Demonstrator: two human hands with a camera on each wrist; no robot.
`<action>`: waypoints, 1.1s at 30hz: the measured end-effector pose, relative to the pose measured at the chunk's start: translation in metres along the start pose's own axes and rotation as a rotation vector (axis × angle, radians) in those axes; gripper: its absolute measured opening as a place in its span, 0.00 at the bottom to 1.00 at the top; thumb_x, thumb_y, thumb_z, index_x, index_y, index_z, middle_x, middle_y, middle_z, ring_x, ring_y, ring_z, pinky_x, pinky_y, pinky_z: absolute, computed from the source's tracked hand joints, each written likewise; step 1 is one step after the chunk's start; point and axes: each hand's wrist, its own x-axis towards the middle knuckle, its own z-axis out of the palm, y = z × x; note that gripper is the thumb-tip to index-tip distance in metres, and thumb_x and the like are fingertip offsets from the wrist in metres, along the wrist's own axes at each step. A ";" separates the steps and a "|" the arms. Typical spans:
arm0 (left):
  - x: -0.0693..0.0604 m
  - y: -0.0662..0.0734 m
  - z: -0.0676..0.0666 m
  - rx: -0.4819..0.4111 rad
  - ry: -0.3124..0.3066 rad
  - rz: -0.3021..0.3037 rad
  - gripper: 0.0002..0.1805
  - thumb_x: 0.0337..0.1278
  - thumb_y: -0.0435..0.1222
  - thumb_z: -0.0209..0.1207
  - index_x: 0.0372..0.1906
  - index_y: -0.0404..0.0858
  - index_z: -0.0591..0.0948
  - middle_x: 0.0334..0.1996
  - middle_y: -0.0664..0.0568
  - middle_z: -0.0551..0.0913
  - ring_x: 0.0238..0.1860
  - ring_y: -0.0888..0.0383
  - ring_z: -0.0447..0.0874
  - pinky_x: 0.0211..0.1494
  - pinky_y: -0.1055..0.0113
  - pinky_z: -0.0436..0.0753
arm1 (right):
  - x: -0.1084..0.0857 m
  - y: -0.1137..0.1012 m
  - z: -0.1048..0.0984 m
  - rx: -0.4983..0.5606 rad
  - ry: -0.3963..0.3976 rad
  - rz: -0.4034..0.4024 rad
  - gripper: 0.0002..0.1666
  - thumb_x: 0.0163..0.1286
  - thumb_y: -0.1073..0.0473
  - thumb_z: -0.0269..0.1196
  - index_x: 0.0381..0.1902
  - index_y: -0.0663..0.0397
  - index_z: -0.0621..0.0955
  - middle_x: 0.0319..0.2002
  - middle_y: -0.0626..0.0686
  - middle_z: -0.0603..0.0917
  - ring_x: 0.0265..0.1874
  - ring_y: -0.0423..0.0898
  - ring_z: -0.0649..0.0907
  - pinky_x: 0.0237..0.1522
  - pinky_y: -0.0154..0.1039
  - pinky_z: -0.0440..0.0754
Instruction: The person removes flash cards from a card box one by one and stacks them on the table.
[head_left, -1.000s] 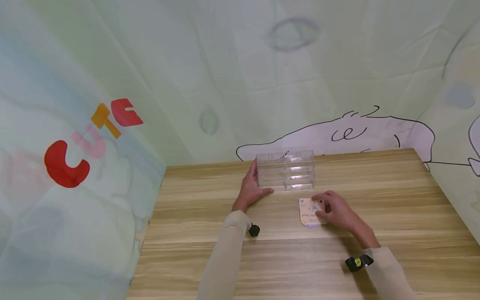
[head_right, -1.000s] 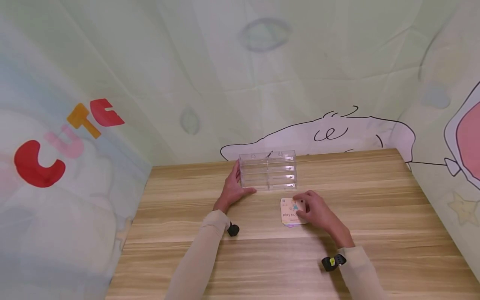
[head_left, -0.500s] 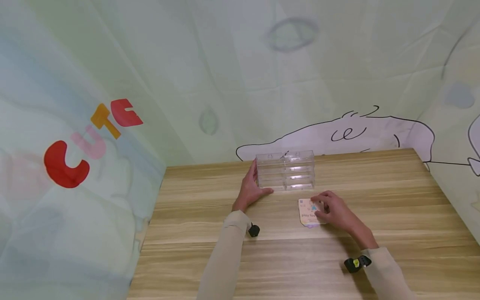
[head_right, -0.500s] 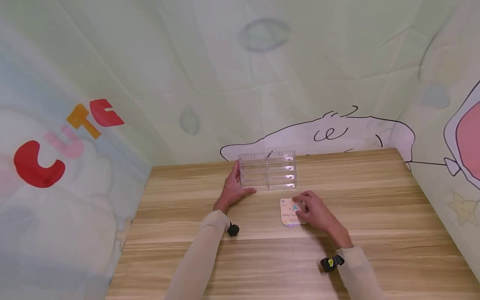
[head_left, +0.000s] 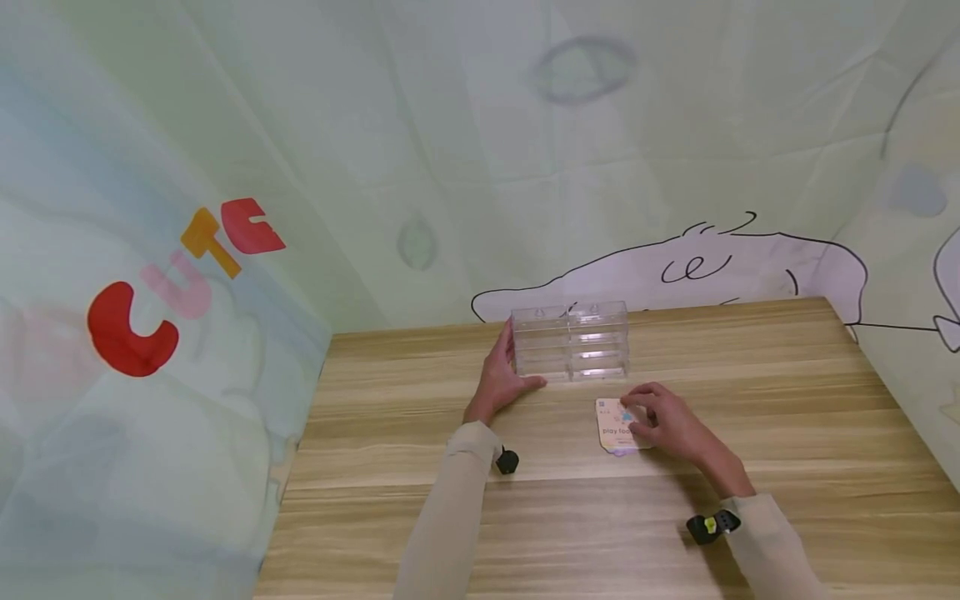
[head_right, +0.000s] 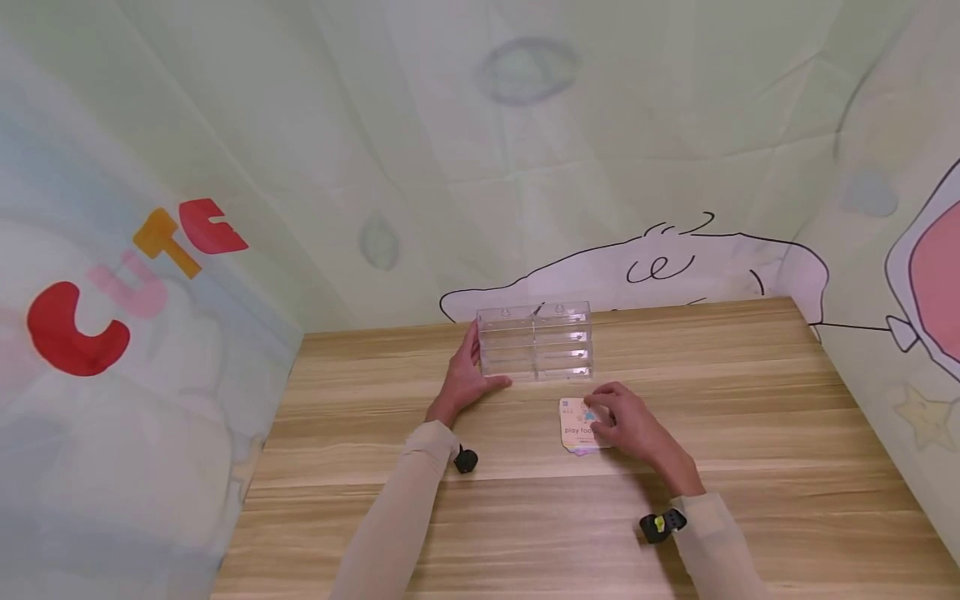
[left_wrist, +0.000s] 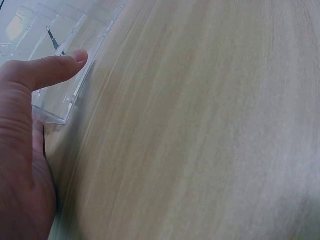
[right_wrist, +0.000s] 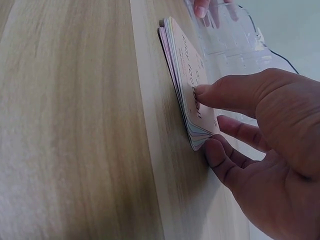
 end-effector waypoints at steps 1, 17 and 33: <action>0.000 0.000 0.000 0.003 0.000 0.001 0.72 0.40 0.38 0.84 0.86 0.48 0.44 0.82 0.47 0.57 0.78 0.50 0.62 0.79 0.62 0.64 | 0.000 0.000 0.000 -0.002 -0.002 0.004 0.26 0.64 0.68 0.72 0.60 0.66 0.83 0.59 0.66 0.78 0.37 0.46 0.75 0.34 0.35 0.77; 0.003 -0.001 0.003 0.003 -0.008 -0.013 0.72 0.41 0.39 0.84 0.85 0.51 0.44 0.82 0.50 0.57 0.78 0.53 0.62 0.78 0.64 0.64 | -0.004 0.001 -0.004 0.025 0.017 0.027 0.29 0.64 0.65 0.74 0.63 0.60 0.82 0.58 0.63 0.80 0.41 0.49 0.77 0.40 0.42 0.80; -0.013 -0.004 -0.017 0.068 0.025 0.000 0.74 0.45 0.49 0.81 0.85 0.53 0.36 0.84 0.48 0.47 0.80 0.48 0.54 0.80 0.57 0.60 | -0.005 -0.001 -0.017 -0.022 0.056 0.001 0.48 0.66 0.42 0.73 0.75 0.59 0.70 0.69 0.68 0.74 0.68 0.70 0.70 0.67 0.74 0.68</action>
